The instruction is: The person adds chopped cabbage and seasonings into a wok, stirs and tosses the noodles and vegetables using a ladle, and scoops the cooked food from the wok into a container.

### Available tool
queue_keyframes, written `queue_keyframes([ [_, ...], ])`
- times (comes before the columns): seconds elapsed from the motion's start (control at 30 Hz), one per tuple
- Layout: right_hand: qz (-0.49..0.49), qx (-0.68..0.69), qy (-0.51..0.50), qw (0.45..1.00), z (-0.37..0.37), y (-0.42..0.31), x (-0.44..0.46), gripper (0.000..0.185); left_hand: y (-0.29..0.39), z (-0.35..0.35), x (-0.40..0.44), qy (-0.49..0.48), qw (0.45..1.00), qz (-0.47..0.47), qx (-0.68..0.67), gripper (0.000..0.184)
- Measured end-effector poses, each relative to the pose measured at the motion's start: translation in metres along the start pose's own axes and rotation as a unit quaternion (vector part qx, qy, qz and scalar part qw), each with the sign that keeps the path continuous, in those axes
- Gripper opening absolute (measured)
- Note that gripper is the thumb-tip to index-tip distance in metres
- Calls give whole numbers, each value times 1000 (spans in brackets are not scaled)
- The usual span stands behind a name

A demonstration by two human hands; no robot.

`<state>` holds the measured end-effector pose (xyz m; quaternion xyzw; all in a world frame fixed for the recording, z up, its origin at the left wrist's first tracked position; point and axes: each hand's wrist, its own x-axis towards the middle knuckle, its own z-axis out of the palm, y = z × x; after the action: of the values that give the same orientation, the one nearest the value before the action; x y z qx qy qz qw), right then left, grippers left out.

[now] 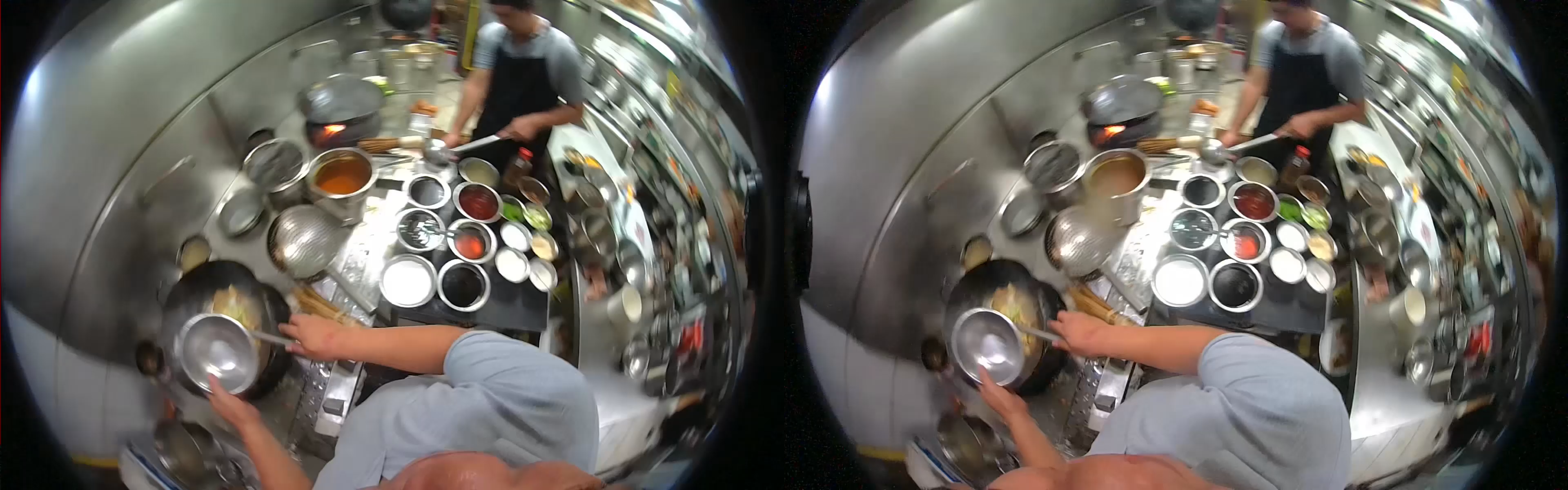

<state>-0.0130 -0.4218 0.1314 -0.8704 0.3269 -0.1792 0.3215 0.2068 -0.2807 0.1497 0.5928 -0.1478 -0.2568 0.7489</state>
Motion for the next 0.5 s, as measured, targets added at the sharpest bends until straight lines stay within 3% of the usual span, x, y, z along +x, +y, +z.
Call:
queue_keyframes([
  [0.03, -82, 39, 92, 992, 10, 11, -23, 42, -17, 7, -15, 22, 997, 5, 78, 58],
  [0.1, 62, 311, 24, 948, -49, 15, -83, 46, -42, 49, -57, -166, 982, -14, 86, 50],
  [0.13, 127, 360, 49, 923, -69, 23, -119, 44, -68, 67, -77, -220, 971, -52, 78, 44],
  [0.17, 192, 411, 75, 888, -84, 34, -154, 42, -72, 97, -112, -281, 954, 7, 105, 44],
  [0.2, 219, 350, 145, 899, -100, 49, -190, 40, -75, 128, -150, -335, 935, -16, 116, 47],
  [0.23, 262, 291, 223, 893, -113, 61, -232, 38, -97, 147, -175, -403, 907, -107, 59, 52],
  [0.27, 269, 261, 314, 872, -117, 79, -271, 37, -103, 163, -198, -514, 846, -104, 90, 54],
  [0.33, 315, 211, 459, 803, -120, 119, -364, 35, -107, 207, -260, -686, 712, -101, 106, 60],
  [0.43, 407, 187, 567, 691, -139, 125, -503, 36, -113, 248, -340, -806, 564, -110, 138, 60],
  [0.5, 487, 52, 648, 583, -133, 133, -602, 38, -125, 263, -383, -848, 488, -128, 164, 54],
])
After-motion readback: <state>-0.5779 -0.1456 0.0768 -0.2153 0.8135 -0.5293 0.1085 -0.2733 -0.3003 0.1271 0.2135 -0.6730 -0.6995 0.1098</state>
